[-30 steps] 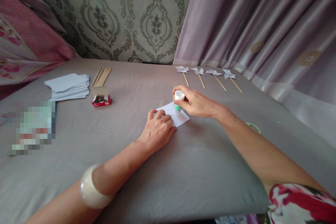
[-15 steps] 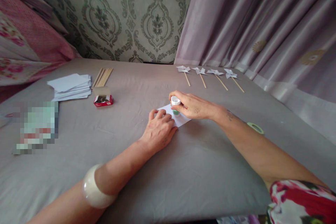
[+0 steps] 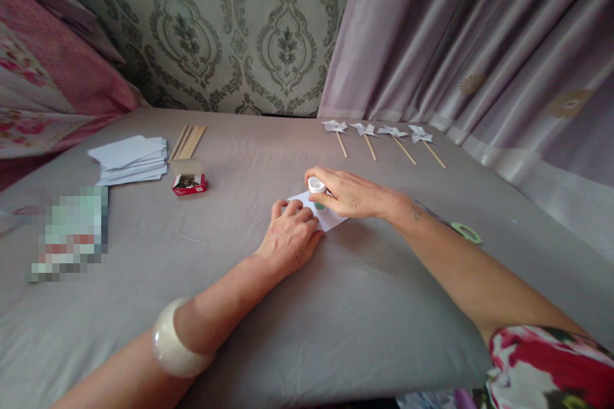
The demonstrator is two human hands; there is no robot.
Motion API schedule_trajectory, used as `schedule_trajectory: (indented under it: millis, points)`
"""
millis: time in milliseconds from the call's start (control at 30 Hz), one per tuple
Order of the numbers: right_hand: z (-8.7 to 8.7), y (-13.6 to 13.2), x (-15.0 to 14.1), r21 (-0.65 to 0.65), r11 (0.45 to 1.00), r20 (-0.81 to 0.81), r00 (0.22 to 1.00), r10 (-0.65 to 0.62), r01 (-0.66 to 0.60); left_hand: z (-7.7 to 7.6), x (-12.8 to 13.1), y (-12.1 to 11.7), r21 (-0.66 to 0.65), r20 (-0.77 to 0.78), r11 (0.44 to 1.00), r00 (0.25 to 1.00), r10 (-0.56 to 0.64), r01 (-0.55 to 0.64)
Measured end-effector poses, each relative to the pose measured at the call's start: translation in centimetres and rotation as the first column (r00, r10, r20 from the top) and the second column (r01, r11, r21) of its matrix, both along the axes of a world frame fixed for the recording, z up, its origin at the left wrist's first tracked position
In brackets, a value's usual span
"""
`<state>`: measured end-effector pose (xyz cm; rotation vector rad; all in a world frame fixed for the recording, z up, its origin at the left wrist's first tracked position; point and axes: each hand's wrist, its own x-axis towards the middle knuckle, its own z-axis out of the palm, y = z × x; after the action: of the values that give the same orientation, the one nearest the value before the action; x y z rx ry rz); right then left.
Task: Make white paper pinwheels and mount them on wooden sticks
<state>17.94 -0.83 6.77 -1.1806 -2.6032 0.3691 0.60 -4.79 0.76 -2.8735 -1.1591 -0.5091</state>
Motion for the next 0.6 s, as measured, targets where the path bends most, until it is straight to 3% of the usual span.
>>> schedule_trajectory:
  millis: [133, 233, 300, 367, 433, 467, 533, 600]
  points:
    - [0.7, -0.3, 0.6, -0.006, 0.999, -0.054, 0.998, -0.044, 0.044, 0.0, -0.1, 0.0, 0.004, 0.024, 1.000, 1.000, -0.016, 0.015]
    - [0.8, -0.8, 1.8, -0.052, 0.986, -0.344, 0.924, -0.165, 0.157, 0.2, -0.3, 0.1, -0.011, 0.047, 1.000, 0.999, -0.028, 0.028]
    - [0.5, -1.2, 2.8, -0.135, 0.968, -0.613, 0.750, -0.251, 0.213, 0.4, -0.6, 0.2, -0.037, 0.057, 0.998, 0.998, -0.038, 0.041]
    - [-0.2, -1.7, 4.0, -0.281, 0.935, -0.790, 0.501, -0.353, 0.216, 0.5, -0.9, 0.2, -0.061, 0.065, 0.997, 0.997, -0.051, 0.055]
    - [-1.2, -2.2, 5.2, -0.453, 0.876, -0.830, 0.279, -0.483, 0.168, 0.6, -1.2, 0.3, -0.075, 0.071, 0.995, 0.996, -0.060, 0.066]
    - [-1.7, -2.5, 5.7, -0.530, 0.838, -0.813, 0.204, -0.546, 0.130, 0.6, -1.3, 0.3, -0.079, 0.072, 0.994, 0.995, -0.066, 0.071]
    - [-2.8, -2.9, 6.6, -0.652, 0.757, -0.747, 0.141, -0.650, 0.037, 0.7, -1.4, 0.3, -0.085, 0.073, 0.993, 0.995, -0.072, 0.079]
    - [-3.8, -3.3, 7.0, -0.736, 0.675, -0.674, 0.145, -0.724, -0.050, 0.8, -1.5, 0.3, -0.090, 0.076, 0.992, 0.994, -0.078, 0.084]
